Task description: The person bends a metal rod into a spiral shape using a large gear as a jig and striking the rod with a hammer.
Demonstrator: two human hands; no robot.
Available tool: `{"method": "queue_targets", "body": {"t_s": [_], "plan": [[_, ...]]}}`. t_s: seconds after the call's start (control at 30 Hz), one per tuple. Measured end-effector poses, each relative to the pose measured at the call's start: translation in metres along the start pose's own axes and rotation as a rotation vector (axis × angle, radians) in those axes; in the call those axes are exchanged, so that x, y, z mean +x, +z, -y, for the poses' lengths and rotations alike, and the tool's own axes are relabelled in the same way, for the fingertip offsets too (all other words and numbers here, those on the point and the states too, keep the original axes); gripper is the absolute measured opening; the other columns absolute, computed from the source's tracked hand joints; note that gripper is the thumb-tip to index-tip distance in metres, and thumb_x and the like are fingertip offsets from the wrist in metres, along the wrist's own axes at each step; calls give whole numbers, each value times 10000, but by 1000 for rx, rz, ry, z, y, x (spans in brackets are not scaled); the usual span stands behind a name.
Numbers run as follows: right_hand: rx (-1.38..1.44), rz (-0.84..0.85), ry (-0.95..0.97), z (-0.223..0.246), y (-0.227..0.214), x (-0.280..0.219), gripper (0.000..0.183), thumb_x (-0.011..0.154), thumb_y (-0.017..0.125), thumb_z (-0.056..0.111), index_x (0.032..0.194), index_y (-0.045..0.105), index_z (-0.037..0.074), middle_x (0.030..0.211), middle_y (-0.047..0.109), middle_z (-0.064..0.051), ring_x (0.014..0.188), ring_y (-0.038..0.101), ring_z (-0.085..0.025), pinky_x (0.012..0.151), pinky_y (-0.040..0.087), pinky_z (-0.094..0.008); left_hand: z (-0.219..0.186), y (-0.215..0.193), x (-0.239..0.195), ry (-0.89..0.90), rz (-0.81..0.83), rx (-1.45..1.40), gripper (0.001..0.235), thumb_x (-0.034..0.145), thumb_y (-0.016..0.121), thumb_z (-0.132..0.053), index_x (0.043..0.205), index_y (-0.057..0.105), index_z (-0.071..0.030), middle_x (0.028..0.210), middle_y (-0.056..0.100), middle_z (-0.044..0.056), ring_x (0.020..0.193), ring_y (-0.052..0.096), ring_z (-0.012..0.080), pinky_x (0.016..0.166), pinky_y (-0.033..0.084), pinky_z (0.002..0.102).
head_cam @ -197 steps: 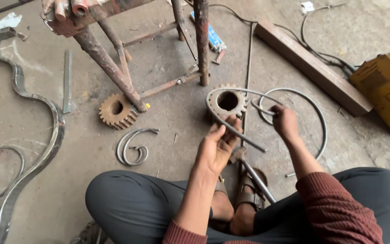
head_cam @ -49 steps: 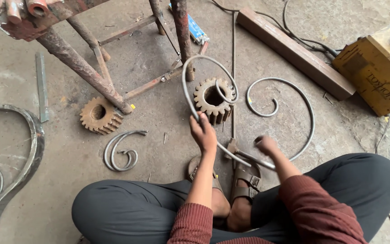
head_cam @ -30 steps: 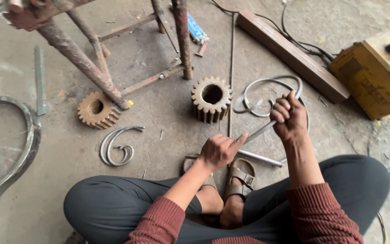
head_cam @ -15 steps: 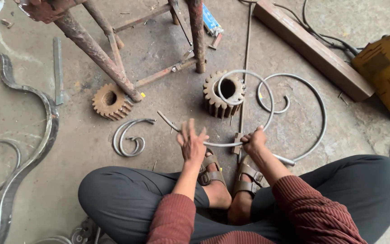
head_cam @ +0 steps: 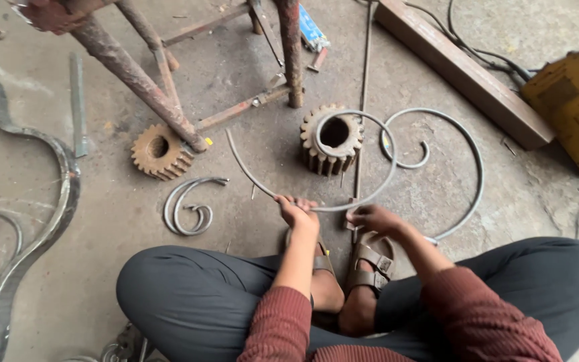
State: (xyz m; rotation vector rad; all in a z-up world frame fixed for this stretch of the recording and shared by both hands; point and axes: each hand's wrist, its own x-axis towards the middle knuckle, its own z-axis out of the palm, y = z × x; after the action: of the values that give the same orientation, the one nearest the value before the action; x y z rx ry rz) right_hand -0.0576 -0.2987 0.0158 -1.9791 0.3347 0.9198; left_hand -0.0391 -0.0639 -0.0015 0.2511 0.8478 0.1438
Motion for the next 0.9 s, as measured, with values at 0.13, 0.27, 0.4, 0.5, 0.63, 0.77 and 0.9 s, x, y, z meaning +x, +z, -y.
{"method": "queue_targets", "body": {"t_s": [0.13, 0.27, 0.4, 0.5, 0.63, 0.77, 0.9], "plan": [[-734, -362, 29, -59, -45, 8, 551, 806, 816, 425, 1263, 672, 152, 1236, 675, -196, 1133, 664, -377, 954, 555, -461, -33, 34, 0, 106, -86, 154, 534, 1028, 400, -644, 804, 360, -161, 648, 224, -23, 514, 196, 135, 439, 205, 298], [-802, -192, 133, -83, -30, 0, 483, 843, 777, 389, 1250, 668, 153, 1215, 709, -166, 1154, 675, -356, 967, 560, -460, -48, 38, 28, 46, -32, 169, 517, 1040, 416, -610, 829, 389, -139, 669, 250, -21, 511, 208, 133, 435, 211, 300], [-870, -90, 58, -73, -36, -2, 437, 867, 742, 415, 1199, 699, 134, 1175, 730, -179, 1136, 687, -366, 956, 560, -462, -56, 23, 55, 27, 50, 164, 473, 1066, 414, -546, 880, 479, -116, 676, 313, -16, 515, 259, 122, 452, 246, 290], [-790, -142, 1, -67, -37, -7, 452, 930, 655, 476, 1181, 664, 101, 1142, 716, -205, 1119, 666, -402, 942, 539, -498, -58, 18, 60, 14, 104, 146, 476, 1080, 410, -526, 894, 493, -96, 679, 351, -7, 523, 302, 123, 468, 281, 291], [-671, -344, -22, -54, -36, -22, 492, 992, 512, 526, 1096, 723, 94, 1050, 705, -222, 1025, 655, -428, 864, 518, -530, -59, 19, 59, -10, 118, 168, 492, 1077, 400, -523, 880, 454, -75, 685, 373, 11, 536, 330, 141, 478, 303, 308], [7, -362, 296, -17, -37, -52, 646, 1078, 432, 529, 1018, 701, -54, 788, 646, -170, 638, 609, -316, 573, 483, -460, -71, 31, 62, 51, 83, 245, 451, 1078, 434, -504, 862, 427, -107, 662, 283, -26, 499, 229, 113, 445, 222, 294], [146, -532, 217, 32, -51, -95, 519, 1047, 492, 451, 1001, 670, -35, 709, 608, -109, 545, 560, -204, 491, 454, -388, -81, 37, 61, 91, -8, 234, 422, 1080, 440, -476, 858, 411, -118, 651, 255, -33, 489, 188, 109, 432, 181, 292]]}}
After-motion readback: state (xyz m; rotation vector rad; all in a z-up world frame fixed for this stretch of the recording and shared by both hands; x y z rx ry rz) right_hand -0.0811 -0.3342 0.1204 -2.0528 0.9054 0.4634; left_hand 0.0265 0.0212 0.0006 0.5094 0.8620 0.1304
